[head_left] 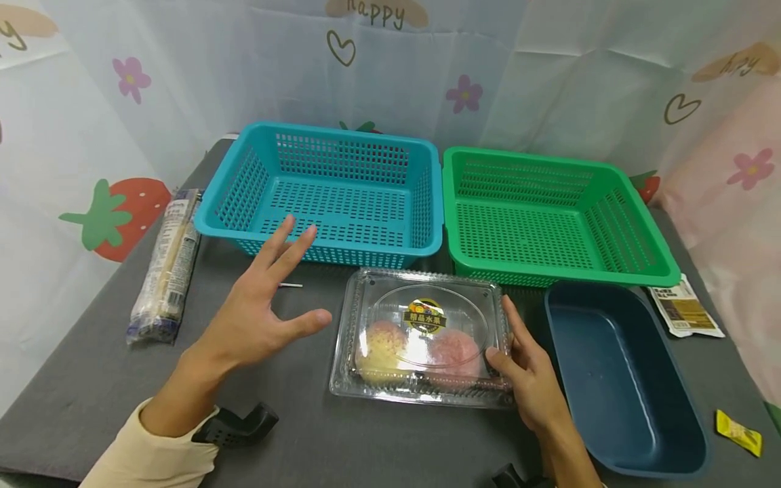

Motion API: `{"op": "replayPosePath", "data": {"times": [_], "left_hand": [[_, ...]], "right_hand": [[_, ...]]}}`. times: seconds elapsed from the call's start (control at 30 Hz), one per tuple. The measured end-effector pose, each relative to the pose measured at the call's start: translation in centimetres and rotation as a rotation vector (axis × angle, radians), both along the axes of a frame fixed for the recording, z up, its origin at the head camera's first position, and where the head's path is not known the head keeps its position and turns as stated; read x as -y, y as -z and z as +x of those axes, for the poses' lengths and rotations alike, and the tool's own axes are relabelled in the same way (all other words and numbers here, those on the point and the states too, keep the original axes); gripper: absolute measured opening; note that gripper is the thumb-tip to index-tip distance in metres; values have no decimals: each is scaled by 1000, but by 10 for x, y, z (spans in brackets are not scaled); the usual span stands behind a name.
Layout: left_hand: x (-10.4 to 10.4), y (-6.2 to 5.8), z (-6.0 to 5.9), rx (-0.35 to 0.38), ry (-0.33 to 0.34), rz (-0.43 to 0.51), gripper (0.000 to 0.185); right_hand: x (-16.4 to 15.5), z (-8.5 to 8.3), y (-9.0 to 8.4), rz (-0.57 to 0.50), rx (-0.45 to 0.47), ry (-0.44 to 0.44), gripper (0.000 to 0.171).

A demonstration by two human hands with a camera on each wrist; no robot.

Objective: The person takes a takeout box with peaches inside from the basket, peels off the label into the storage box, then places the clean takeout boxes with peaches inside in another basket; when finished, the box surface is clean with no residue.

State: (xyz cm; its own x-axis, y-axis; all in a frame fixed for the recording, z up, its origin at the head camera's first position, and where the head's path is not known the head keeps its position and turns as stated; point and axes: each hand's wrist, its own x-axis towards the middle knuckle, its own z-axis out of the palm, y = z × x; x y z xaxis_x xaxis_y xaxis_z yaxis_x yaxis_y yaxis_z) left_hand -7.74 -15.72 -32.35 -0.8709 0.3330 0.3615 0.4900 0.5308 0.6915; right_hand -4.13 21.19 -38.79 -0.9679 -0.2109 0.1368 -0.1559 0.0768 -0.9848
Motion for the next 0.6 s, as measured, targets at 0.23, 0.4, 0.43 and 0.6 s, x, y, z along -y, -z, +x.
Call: {"op": "replayPosePath", "data": {"times": [0.23,0.4,0.43,0.6], "left_hand": [[-13,19,-3,126,49,-27,87],[-22,30,-5,176,69,-44,86],[-23,32,-5,186,72,-47,85],[-29,41,-5,228,74,-59,85]], "right_hand": [[-1,0,1,-5,-14,-4,72],[0,0,1,18,-24,10,71],[0,0,1,20,-27,10,71],[0,1,1,11,-38,-3,72]]}}
